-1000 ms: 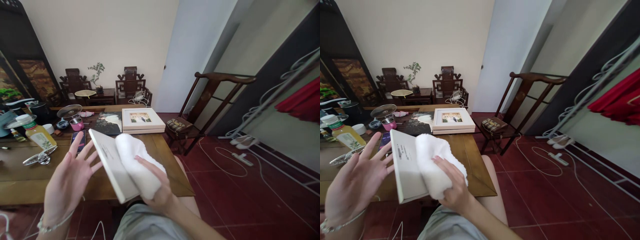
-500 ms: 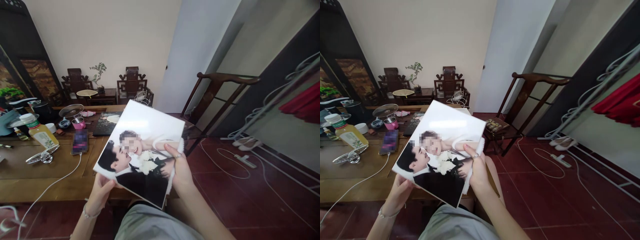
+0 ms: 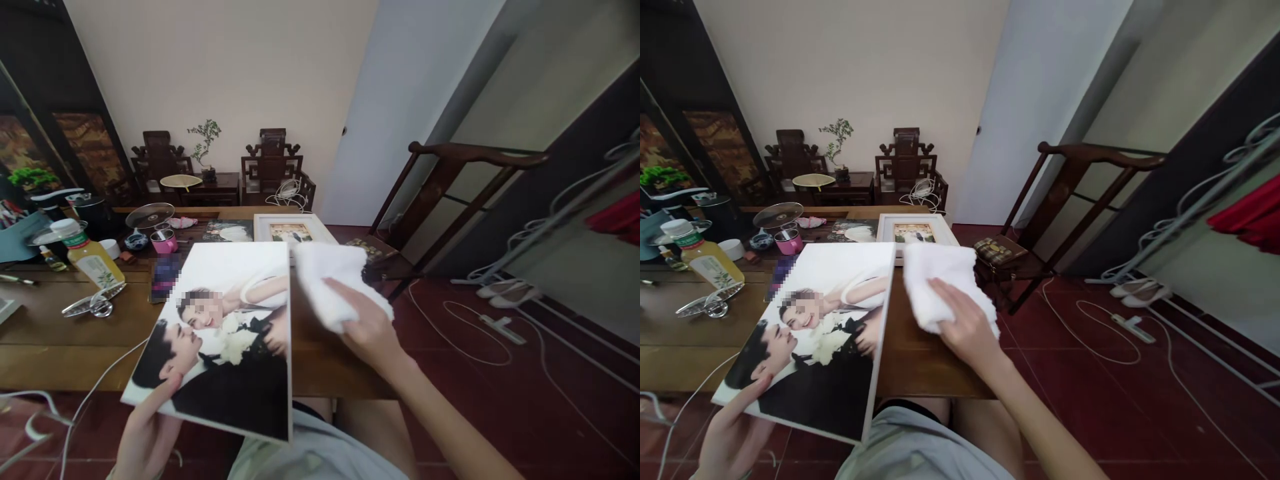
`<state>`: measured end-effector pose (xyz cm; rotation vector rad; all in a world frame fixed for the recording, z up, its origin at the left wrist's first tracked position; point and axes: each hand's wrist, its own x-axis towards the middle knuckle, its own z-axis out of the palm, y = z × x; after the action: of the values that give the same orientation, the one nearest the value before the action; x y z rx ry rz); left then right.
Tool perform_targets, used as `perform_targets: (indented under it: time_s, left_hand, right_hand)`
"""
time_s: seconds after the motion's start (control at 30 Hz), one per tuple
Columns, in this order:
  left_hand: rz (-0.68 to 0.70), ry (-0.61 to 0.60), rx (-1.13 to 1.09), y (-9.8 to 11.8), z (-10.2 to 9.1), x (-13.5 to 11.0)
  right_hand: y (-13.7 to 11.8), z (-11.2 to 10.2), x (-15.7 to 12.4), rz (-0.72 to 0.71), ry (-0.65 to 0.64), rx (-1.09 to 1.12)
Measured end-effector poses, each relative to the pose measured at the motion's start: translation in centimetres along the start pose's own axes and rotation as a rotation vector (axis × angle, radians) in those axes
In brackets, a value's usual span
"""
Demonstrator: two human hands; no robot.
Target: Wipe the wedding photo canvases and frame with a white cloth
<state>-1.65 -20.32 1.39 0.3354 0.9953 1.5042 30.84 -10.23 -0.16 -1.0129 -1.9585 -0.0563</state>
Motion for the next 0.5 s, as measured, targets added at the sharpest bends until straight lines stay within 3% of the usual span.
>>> perform_targets:
  time_s: [0.1, 0.23, 0.3, 0.4, 0.5]
  left_hand:
    - [0.021, 0.128, -0.002, 0.6, -0.3, -0.3]
    - [0.015, 0.242, 0.036, 0.6, -1.0, 0.3]
    - [0.007, 0.270, 0.031, 0.5, -1.2, 0.7]
    - [-0.016, 0.253, 0.032, 0.4, -1.4, 0.9]
    - [-0.048, 0.264, 0.049, 0.3, -1.3, 1.0]
  right_hand:
    - [-1.1, 1.5, -1.6, -0.289, -0.197, -0.041]
    - [-3.5, 1.7, -1.7, -0.428, -0.371, 0.042]
    - [-4.3, 1.0, -0.2, -0.414, -0.315, 0.144]
    - [-4.4, 0.6, 3.8, -0.257, -0.129, 0.248]
    - [-3.3, 3.1, 8.9, -0.168, -0.154, 0.145]
